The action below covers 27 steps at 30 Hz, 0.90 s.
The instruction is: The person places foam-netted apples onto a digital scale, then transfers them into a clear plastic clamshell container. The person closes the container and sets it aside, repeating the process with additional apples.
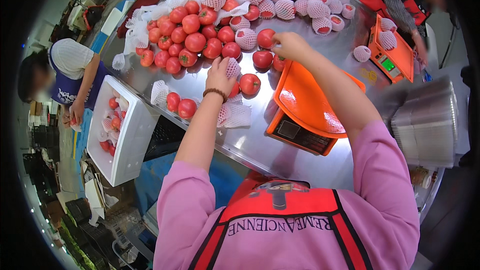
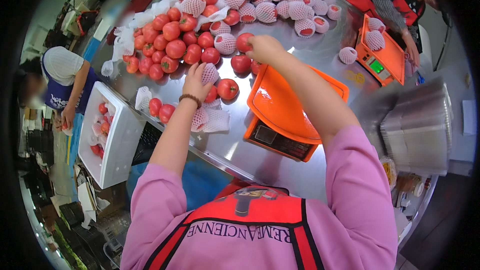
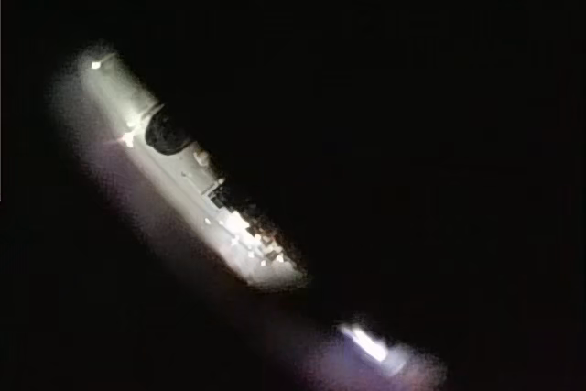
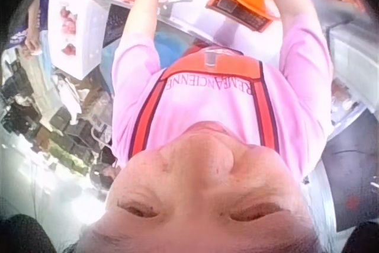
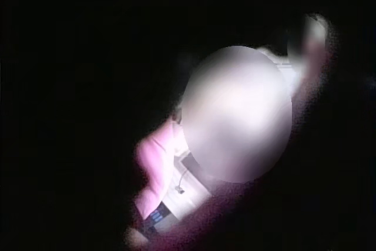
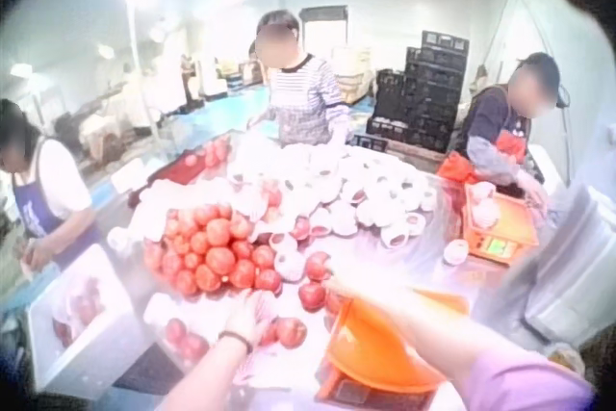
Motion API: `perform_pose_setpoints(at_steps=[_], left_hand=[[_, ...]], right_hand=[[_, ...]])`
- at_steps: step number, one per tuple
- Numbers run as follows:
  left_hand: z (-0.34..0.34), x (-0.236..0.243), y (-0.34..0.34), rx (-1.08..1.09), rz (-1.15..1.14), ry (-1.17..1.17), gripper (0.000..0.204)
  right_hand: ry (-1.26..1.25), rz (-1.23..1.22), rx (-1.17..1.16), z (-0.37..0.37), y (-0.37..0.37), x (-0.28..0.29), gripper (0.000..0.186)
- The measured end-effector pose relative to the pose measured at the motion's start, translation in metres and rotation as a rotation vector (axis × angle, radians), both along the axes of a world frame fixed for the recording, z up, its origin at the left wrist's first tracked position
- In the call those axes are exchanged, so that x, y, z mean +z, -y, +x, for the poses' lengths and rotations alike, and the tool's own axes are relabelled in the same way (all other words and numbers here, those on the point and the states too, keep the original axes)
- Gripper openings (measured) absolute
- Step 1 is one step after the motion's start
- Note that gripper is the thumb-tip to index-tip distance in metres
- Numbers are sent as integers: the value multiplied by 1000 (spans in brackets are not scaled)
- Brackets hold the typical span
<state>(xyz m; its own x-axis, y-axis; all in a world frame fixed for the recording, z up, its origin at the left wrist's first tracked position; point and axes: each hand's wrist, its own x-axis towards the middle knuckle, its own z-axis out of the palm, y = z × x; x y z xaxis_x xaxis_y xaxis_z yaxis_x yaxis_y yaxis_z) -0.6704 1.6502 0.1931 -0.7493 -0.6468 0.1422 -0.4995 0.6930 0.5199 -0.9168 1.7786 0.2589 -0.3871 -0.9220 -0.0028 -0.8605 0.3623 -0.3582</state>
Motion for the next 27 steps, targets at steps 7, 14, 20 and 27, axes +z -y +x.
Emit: perform_pose_setpoints(at_steps=[7,14,20,27], left_hand=[[-19,-12,21,77,129,214,84],[-5,-12,39,257,369,19,79],[3,17,25,228,648,-576,66],[-21,54,-113,-246,1141,-675,68]], right_hand=[[-187,-45,58,-17,78,-50,53],[-292,216,67,24,137,-80,69],[-256,217,68,19,122,-50,71],[-140,-141,160,15,-43,75,63]])
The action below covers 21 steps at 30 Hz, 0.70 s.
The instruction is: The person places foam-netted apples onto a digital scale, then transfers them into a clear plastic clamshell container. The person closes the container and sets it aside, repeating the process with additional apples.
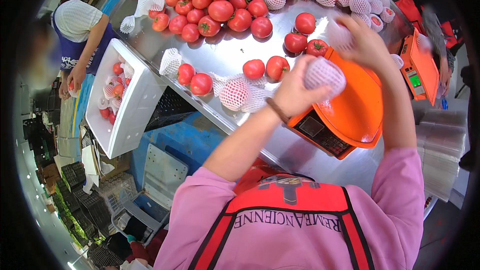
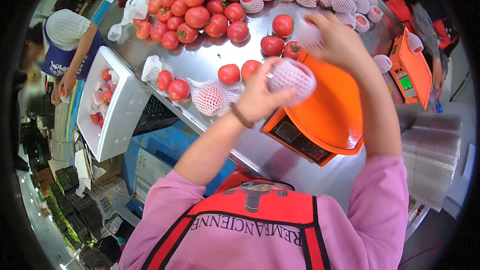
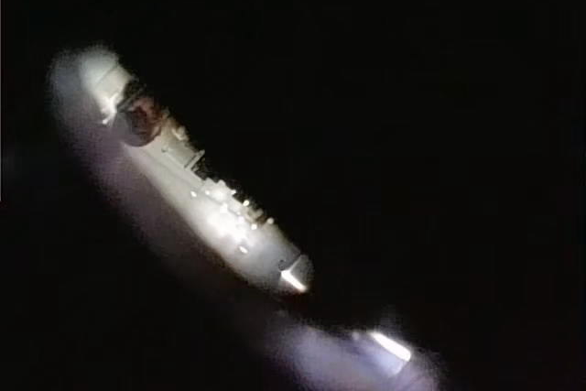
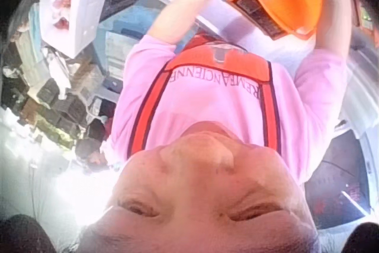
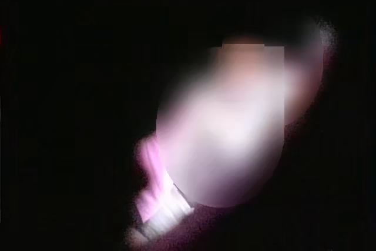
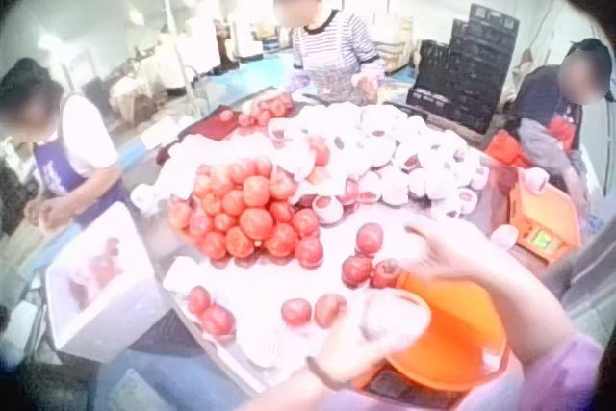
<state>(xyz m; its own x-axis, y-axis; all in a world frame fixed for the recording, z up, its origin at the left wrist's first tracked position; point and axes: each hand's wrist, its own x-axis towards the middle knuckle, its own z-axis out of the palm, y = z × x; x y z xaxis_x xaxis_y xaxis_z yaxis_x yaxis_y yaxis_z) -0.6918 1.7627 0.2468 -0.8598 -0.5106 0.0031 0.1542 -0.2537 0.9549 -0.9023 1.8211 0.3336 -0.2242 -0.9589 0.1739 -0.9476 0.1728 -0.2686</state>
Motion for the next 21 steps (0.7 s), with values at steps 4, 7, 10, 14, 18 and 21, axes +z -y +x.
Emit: perform_pose_setpoints(at_steps=[4,7,10,14,18,21], left_hand=[[-13,8,-42,-62,-531,255,69],[-20,19,-47,-110,-741,318,65],[-13,15,-43,145,-922,201,54],[58,-1,1,427,-1191,298,55],[142,-55,25,249,-1342,758,70],[146,-80,25,376,-1379,769,70]], right_hand=[[-87,338,-142,17,-133,16,72],[27,370,-253,38,-176,2,80],[100,211,-381,54,-182,-17,94],[221,-114,-510,66,-198,-52,101],[326,-382,-586,67,-209,-91,95],[314,-349,-588,72,-209,-82,88]])
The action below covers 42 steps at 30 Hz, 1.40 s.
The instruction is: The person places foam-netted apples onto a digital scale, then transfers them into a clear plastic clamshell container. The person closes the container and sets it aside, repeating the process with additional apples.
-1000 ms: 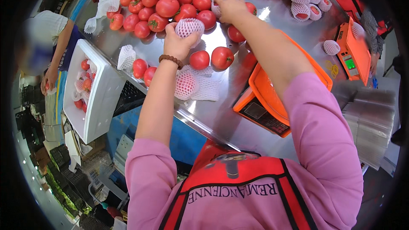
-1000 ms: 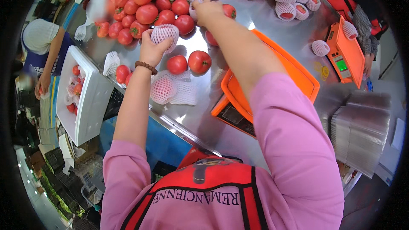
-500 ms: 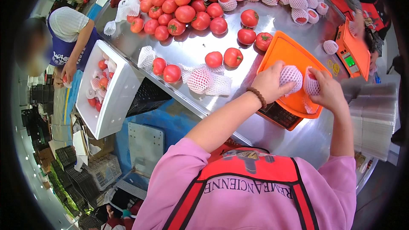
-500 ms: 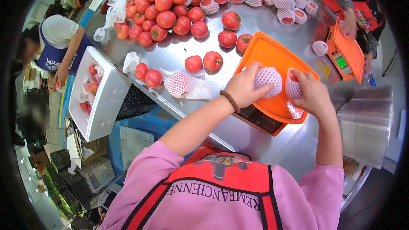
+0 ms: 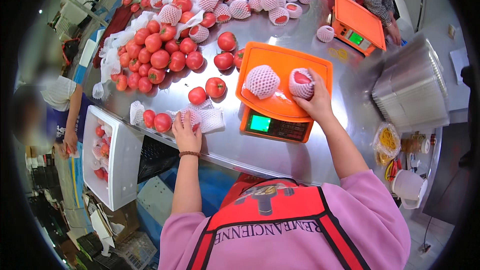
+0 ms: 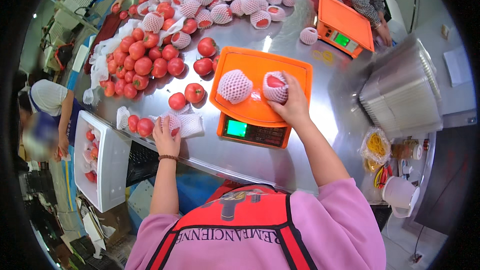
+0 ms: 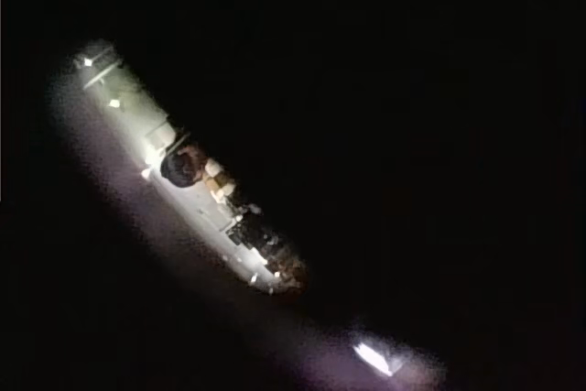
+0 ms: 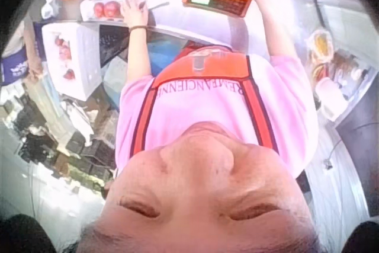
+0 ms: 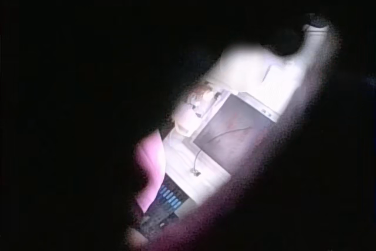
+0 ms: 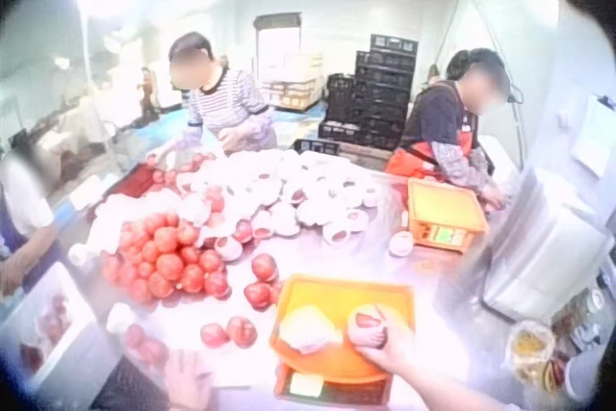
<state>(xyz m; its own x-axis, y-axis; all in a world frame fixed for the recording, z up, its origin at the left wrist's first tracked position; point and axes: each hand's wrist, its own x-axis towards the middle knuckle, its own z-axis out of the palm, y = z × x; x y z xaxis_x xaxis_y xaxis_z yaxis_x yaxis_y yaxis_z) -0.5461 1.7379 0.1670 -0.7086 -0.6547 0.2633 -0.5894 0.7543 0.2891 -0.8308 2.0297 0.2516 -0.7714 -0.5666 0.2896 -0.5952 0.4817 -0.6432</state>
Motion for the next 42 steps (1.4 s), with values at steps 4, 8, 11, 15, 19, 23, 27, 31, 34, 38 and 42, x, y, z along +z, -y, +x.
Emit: perform_pose_setpoints(at_steps=[4,8,11,15,19,23,27,31,34,38,42], left_hand=[[-19,-5,14,156,124,-80,71],[-17,-8,38,261,340,-280,70],[-11,-8,54,297,425,-561,70],[-83,111,-52,-35,601,-865,73],[-163,136,-133,-623,343,-659,70],[-206,130,-161,-678,-36,-318,67],[-221,136,-140,-668,-40,108,71],[-231,159,-119,-841,43,296,75],[-266,152,-69,-1061,393,40,75],[-339,105,36,-831,265,-110,72],[-406,48,120,-698,-24,-136,68]], right_hand=[[-15,70,4,-6,-4,8,77],[-75,55,26,-5,-15,9,73],[-150,12,-21,-4,-33,10,72],[-188,-1,-30,-10,-47,-1,73],[-230,-7,35,-16,-44,-4,77],[-184,70,99,-21,-42,2,81],[0,146,230,-43,-63,27,80],[134,65,276,-82,-61,38,66],[142,41,189,-141,-42,22,67],[-16,175,138,-231,8,-19,66],[-279,212,65,-292,71,-48,68]])
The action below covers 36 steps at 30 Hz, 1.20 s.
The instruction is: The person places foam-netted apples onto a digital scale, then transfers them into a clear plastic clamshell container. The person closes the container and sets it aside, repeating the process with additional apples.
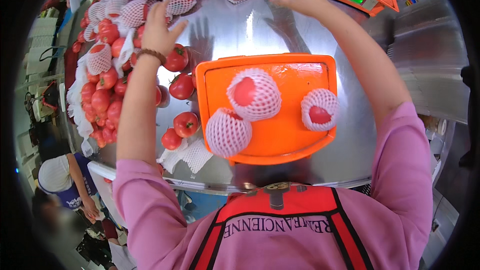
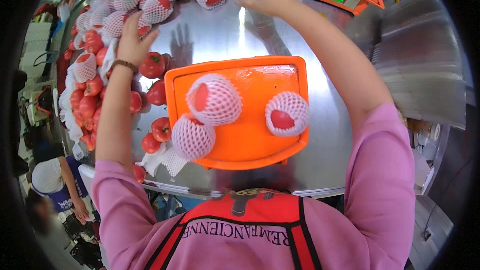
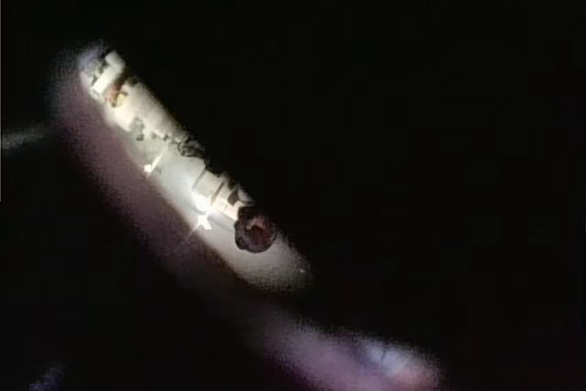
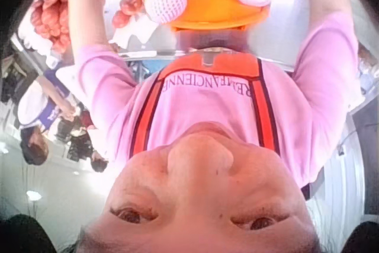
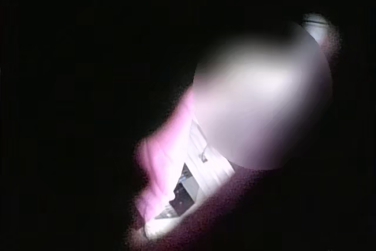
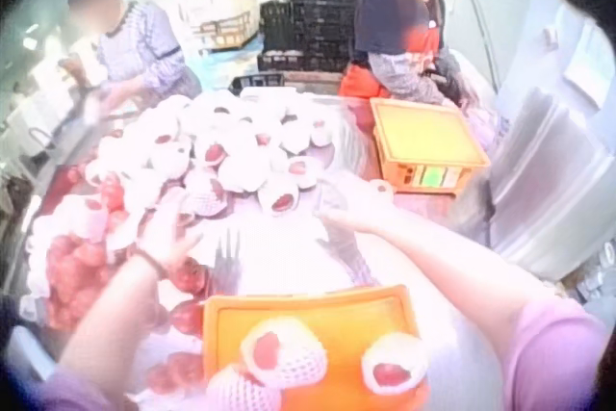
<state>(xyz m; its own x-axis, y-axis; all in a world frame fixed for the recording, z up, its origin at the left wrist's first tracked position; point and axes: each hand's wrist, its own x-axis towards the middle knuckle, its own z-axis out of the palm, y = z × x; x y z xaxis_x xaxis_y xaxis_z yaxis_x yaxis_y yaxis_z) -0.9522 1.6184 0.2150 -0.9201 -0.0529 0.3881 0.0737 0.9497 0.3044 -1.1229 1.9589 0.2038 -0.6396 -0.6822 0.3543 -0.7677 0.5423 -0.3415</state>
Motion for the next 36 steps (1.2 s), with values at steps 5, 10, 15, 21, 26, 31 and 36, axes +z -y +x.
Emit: perform_pose_setpoints(at_steps=[5,10,15,21,26,31,36], left_hand=[[-58,-50,62,190,-118,145,76],[-103,-52,39,190,-231,248,83],[-88,-35,18,168,-119,290,81],[-65,-20,-18,61,14,512,87],[-30,-16,-19,84,322,546,90],[49,43,-61,-122,1017,363,73],[117,70,-117,-218,233,97,76]], right_hand=[[89,73,-13,-47,71,-8,66],[80,33,-11,-99,71,-64,58],[215,35,-6,-57,85,-43,57],[349,261,35,-18,58,-42,75],[663,-11,5,-1,14,-16,72],[1148,-71,177,81,-42,89,55],[1112,-24,114,142,-61,75,50]])
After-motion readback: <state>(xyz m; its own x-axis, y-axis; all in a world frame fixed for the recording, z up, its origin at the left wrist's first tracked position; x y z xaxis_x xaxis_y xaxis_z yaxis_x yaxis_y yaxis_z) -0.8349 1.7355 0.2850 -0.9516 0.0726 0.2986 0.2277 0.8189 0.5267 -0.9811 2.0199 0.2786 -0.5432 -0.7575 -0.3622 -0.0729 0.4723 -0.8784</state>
